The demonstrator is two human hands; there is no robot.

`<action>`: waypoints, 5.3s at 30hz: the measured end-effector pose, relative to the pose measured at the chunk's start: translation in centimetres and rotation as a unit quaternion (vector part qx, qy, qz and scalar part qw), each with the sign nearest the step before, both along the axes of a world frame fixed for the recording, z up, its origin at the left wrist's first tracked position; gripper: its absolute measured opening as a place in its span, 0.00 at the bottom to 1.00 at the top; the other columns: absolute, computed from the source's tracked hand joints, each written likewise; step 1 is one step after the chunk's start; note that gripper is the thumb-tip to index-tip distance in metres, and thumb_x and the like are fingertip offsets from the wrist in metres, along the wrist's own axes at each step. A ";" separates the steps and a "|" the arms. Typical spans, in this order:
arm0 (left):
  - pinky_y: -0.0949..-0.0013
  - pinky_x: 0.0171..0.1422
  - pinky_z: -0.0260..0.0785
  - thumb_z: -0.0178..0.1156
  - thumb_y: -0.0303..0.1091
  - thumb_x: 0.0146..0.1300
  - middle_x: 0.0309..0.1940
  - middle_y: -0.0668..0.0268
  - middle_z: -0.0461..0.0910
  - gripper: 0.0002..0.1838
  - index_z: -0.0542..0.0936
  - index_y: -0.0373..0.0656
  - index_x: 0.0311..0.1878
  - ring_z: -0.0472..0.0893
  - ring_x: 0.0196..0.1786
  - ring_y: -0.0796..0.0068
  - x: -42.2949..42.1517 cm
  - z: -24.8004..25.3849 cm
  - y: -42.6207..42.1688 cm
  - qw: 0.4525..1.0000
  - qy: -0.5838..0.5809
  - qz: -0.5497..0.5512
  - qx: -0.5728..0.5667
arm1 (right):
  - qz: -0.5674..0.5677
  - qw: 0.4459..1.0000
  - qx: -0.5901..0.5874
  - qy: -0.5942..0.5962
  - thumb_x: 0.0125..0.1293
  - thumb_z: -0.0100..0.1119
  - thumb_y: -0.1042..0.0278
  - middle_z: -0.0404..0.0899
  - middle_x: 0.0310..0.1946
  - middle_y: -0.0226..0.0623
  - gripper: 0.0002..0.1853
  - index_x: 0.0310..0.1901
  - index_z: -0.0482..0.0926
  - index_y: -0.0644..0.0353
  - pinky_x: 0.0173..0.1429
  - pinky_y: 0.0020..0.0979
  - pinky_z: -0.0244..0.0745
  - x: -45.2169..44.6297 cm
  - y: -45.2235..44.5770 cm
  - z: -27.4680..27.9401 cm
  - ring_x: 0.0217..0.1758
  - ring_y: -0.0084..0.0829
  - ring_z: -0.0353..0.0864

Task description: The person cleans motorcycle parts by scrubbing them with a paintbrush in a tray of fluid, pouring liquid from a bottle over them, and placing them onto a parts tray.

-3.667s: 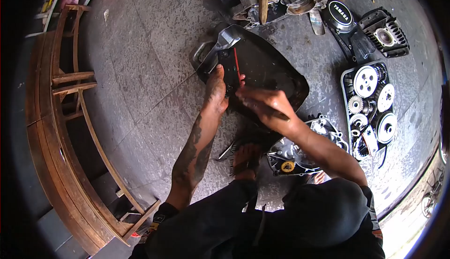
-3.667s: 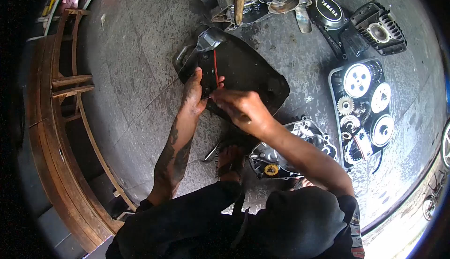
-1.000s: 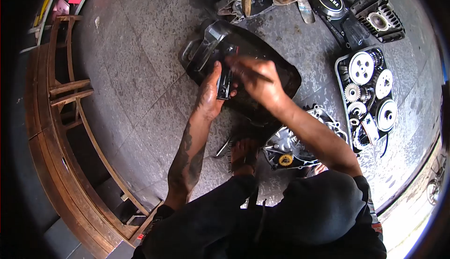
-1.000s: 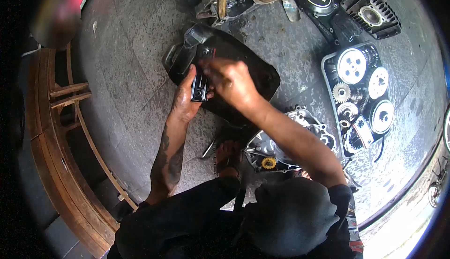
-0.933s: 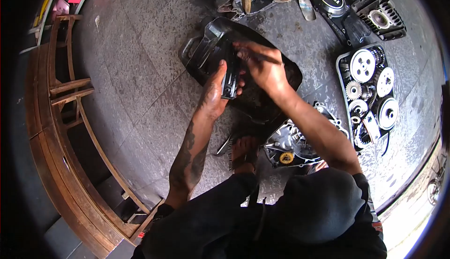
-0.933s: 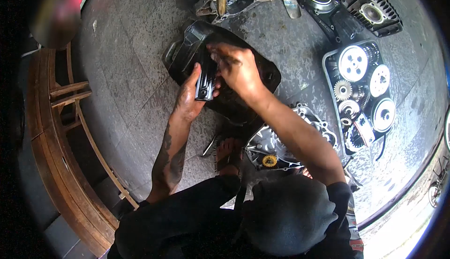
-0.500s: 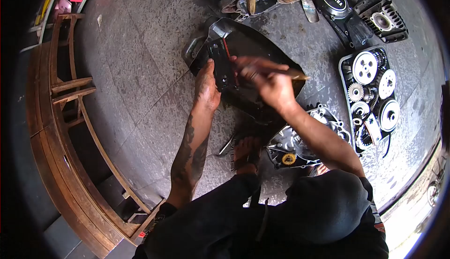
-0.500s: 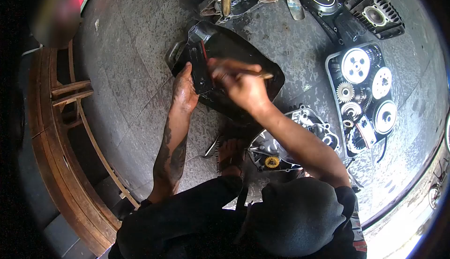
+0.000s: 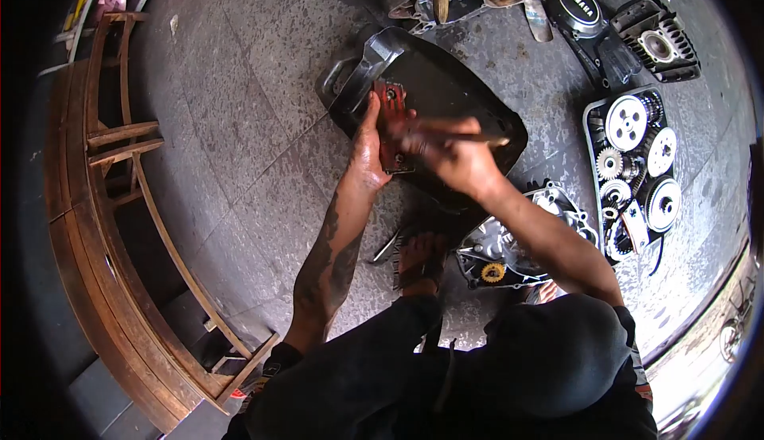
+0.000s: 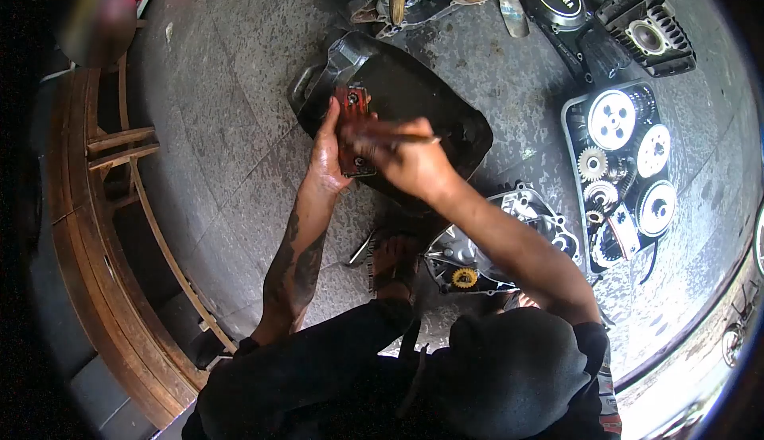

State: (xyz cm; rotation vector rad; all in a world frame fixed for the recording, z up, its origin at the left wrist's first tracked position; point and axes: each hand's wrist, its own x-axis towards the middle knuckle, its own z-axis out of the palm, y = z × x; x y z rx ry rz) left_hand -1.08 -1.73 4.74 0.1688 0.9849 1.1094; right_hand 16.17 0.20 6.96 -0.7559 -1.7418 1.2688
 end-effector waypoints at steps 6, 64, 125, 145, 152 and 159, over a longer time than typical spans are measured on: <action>0.66 0.36 0.77 0.44 0.66 0.69 0.39 0.68 0.80 0.30 0.73 0.50 0.57 0.81 0.36 0.74 2.8 1.9 1.1 0.995 0.083 -0.047 -0.003 | -0.142 0.987 0.076 -0.009 0.60 0.59 0.79 0.83 0.37 0.52 0.12 0.46 0.83 0.63 0.40 0.34 0.81 -0.8 4.3 -1.2 0.35 0.44 0.87; 0.48 0.58 0.76 0.43 0.63 0.70 0.45 0.62 0.78 0.31 0.71 0.45 0.58 0.80 0.50 0.61 -2.0 -1.7 1.9 0.994 -0.059 0.069 0.066 | 0.097 0.991 0.087 -0.010 0.59 0.61 0.80 0.83 0.45 0.49 0.13 0.46 0.82 0.66 0.52 0.37 0.81 1.9 2.2 1.3 0.49 0.47 0.84; 0.66 0.40 0.78 0.55 0.65 0.63 0.42 0.66 0.81 0.32 0.71 0.50 0.59 0.82 0.39 0.69 -2.4 -1.8 5.1 0.924 0.339 -0.154 0.085 | -0.615 0.759 -0.212 -0.013 0.65 0.51 0.83 0.84 0.38 0.38 0.10 0.44 0.80 0.69 0.40 0.26 0.78 28.9 -40.7 11.0 0.40 0.25 0.84; 0.68 0.31 0.78 0.62 0.60 0.62 0.35 0.66 0.81 0.27 0.72 0.49 0.52 0.83 0.31 0.73 -0.4 6.5 3.4 0.921 0.339 -0.149 0.120 | -0.802 0.557 -0.151 -0.157 0.50 0.74 0.71 0.79 0.47 0.51 0.28 0.52 0.74 0.70 0.58 0.38 0.68 36.5 -50.1 -9.2 0.51 0.43 0.76; 0.57 0.37 0.81 0.49 0.48 0.74 0.42 0.56 0.81 0.21 0.61 0.54 0.65 0.84 0.33 0.57 3.7 8.4 1.6 0.961 0.223 -0.067 0.147 | -0.543 0.815 0.067 -0.192 0.51 0.73 0.66 0.78 0.43 0.50 0.29 0.53 0.73 0.68 0.51 0.39 0.73 38.6 -35.9 8.3 0.45 0.47 0.80; 0.54 0.52 0.78 0.39 0.67 0.69 0.56 0.56 0.77 0.36 0.67 0.48 0.66 0.81 0.51 0.56 4.9 4.4 2.0 0.978 0.016 -0.083 0.193 | -0.212 0.857 0.095 -0.459 0.47 0.73 0.64 0.79 0.46 0.52 0.34 0.57 0.71 0.60 0.50 0.48 0.77 29.1 -18.6 23.1 0.48 0.55 0.80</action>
